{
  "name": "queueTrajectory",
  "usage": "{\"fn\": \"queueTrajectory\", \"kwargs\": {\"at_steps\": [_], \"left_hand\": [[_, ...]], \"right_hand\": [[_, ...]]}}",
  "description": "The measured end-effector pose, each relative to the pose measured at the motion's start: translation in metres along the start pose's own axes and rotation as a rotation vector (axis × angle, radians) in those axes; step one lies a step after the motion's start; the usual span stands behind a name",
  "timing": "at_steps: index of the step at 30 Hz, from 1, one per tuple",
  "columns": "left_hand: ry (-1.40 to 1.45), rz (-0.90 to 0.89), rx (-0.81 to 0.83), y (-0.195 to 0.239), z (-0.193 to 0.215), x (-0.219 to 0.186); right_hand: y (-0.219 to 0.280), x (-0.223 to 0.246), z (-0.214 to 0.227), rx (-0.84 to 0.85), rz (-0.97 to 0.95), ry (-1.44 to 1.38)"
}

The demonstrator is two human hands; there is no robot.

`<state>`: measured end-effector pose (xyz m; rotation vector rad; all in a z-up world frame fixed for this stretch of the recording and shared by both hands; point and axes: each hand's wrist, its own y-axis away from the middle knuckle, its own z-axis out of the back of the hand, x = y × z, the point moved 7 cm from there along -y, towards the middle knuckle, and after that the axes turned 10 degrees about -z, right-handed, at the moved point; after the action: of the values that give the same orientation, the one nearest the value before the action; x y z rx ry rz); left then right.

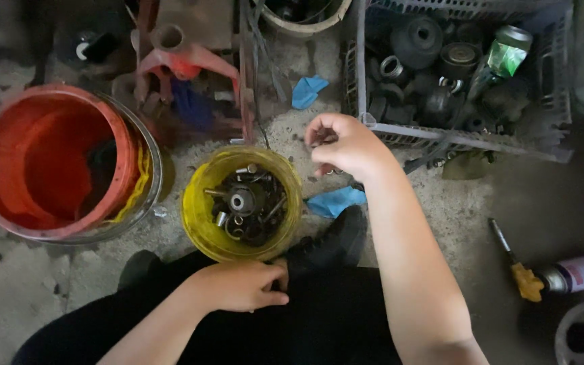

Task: The person sits on the floor and sorts various mechanical parts from a yellow bucket, placing some on the floor. Then, using a green cloth, the person wipes and cleans a yellow jack stand.

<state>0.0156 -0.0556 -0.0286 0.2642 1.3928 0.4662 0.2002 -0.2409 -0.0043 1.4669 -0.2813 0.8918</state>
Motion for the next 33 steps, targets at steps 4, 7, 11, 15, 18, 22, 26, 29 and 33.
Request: {"fn": "queueTrajectory", "kwargs": {"at_steps": [4,7,11,15,18,22,26,29,33], "left_hand": [[0.012,-0.03,0.002,-0.003,-0.005,0.001],[0.035,0.014,0.034,0.0,0.0,-0.003],[0.008,-0.056,-0.01,0.0,-0.001,-0.001],[0.017,-0.036,-0.005,0.001,-0.001,-0.001],[0.004,-0.073,-0.032,-0.001,-0.005,0.008],[0.021,-0.112,-0.041,-0.003,-0.009,0.01],[0.034,-0.094,-0.037,-0.001,-0.007,0.005],[0.016,-0.081,-0.058,0.002,-0.007,0.006],[-0.006,-0.088,-0.08,0.007,-0.002,0.002]], "right_hand": [[0.056,0.046,-0.052,-0.01,-0.041,0.307],[0.069,0.063,-0.092,0.229,0.398,0.474],[0.071,0.062,-0.078,0.133,0.112,0.507],[0.064,0.054,-0.022,-0.213,-0.032,0.67],[0.044,0.015,0.024,-0.387,-0.174,0.918],[-0.03,-0.076,0.056,-0.262,-0.334,1.146],[-0.071,-0.113,0.057,-0.331,-0.244,1.128],[-0.09,-0.126,0.059,-0.405,-0.277,1.08],[-0.116,-0.142,0.071,-0.523,-0.281,1.09]]}}
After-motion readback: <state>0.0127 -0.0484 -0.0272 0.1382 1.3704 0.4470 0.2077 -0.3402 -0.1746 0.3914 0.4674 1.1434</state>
